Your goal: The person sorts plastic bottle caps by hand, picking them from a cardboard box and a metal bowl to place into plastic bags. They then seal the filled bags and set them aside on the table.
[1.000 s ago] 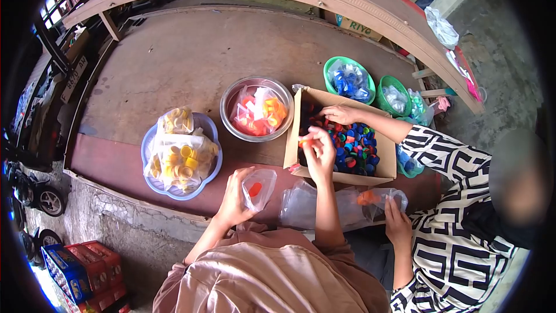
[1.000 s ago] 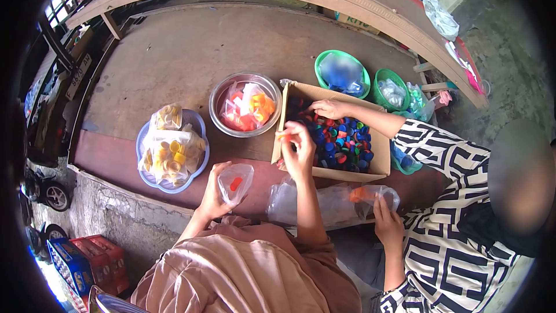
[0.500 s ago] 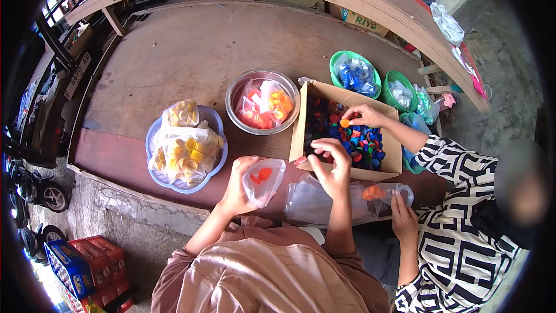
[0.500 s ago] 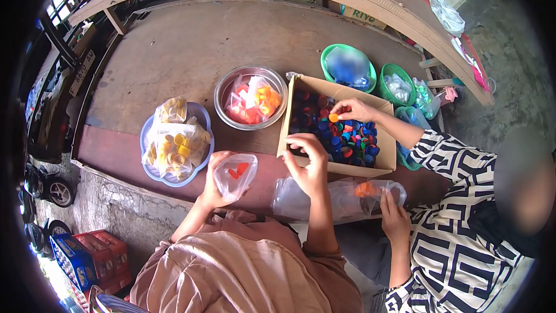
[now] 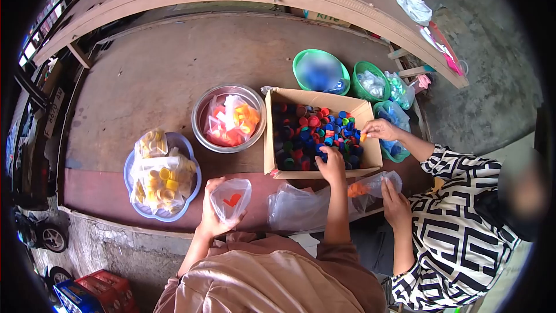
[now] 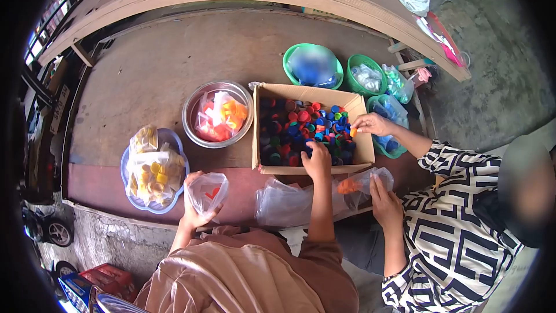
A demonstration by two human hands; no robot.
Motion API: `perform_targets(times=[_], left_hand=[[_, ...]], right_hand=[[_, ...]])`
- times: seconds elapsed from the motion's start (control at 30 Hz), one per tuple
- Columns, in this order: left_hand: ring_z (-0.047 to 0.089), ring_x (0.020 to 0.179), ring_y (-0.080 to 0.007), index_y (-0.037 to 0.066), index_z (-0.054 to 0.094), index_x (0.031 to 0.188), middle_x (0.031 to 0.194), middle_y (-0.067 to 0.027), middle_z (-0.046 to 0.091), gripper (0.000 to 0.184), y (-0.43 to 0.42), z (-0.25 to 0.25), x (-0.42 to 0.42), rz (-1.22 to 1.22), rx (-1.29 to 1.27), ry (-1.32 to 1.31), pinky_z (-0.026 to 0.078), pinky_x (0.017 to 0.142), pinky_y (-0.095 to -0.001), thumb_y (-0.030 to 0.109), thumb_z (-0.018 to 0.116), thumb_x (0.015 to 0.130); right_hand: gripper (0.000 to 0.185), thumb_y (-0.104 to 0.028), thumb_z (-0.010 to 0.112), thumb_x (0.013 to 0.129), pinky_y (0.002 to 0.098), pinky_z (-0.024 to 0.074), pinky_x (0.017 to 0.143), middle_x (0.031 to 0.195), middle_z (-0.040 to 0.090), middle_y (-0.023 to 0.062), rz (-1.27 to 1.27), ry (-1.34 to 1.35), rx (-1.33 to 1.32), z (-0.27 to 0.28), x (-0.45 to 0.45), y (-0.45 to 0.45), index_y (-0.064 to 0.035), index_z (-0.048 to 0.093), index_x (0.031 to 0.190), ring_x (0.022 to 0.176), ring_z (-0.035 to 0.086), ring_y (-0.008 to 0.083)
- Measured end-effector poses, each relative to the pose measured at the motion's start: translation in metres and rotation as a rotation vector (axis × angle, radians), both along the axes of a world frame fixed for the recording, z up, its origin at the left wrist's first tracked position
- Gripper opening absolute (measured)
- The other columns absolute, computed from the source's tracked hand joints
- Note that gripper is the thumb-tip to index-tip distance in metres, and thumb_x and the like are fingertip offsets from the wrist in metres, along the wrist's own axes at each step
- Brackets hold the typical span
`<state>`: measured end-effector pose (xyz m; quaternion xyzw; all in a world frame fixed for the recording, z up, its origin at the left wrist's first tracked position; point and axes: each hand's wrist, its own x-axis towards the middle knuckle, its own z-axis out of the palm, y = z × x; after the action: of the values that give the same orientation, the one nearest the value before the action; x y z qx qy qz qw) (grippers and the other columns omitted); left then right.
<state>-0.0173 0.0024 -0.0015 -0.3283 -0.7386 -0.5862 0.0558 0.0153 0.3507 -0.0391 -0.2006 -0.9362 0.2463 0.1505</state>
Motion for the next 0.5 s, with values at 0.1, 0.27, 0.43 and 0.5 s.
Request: perform_targets(times=[0.1,0.27,0.43,0.5], left_hand=[[0.047,0.098,-0.0274,-0.001,0.031,0.122,0.107,-0.0162,0.041,0.085,0.0,-0.007,-0.001,0.0,-0.046,0.033,0.042,0.083,-0.0383,0.019,0.08,0.055],[0.047,0.097,-0.0275,-0.001,0.032,0.122,0.107,-0.0165,0.04,0.085,0.001,-0.013,-0.005,-0.011,-0.032,-0.036,0.042,0.083,-0.0382,0.019,0.08,0.055],[0.047,0.098,-0.028,-0.001,0.033,0.121,0.107,-0.0166,0.041,0.084,0.003,-0.022,-0.012,-0.008,-0.061,-0.056,0.042,0.083,-0.0383,0.019,0.08,0.056],[0.047,0.098,-0.0282,-0.001,0.033,0.121,0.107,-0.0166,0.041,0.083,0.003,-0.021,-0.014,-0.002,-0.087,-0.051,0.042,0.083,-0.0384,0.019,0.08,0.055]], right_hand=[[0.041,-0.017,0.066,0.073,0.0406,0.041,0.089,0.108,0.053,0.0187,-0.073,-0.192,0.093,-0.007,-0.021,0.028,-0.0028,0.053,0.109,0.105,0.049,0.0353],[0.055,-0.019,0.068,0.069,0.0412,0.0426,0.09,0.113,0.05,0.0187,-0.192,-0.276,0.078,-0.045,-0.069,0.087,-0.0061,0.046,0.118,0.106,0.049,0.0345],[0.055,-0.021,0.073,0.065,0.0408,0.045,0.087,0.11,0.052,0.0161,-0.177,-0.321,0.176,-0.088,-0.092,0.113,-0.0126,0.053,0.115,0.1,0.053,0.0339],[0.047,-0.021,0.073,0.065,0.0403,0.0452,0.085,0.102,0.057,0.0163,-0.183,-0.151,0.012,-0.093,-0.093,0.12,-0.0114,0.057,0.108,0.095,0.055,0.035]])
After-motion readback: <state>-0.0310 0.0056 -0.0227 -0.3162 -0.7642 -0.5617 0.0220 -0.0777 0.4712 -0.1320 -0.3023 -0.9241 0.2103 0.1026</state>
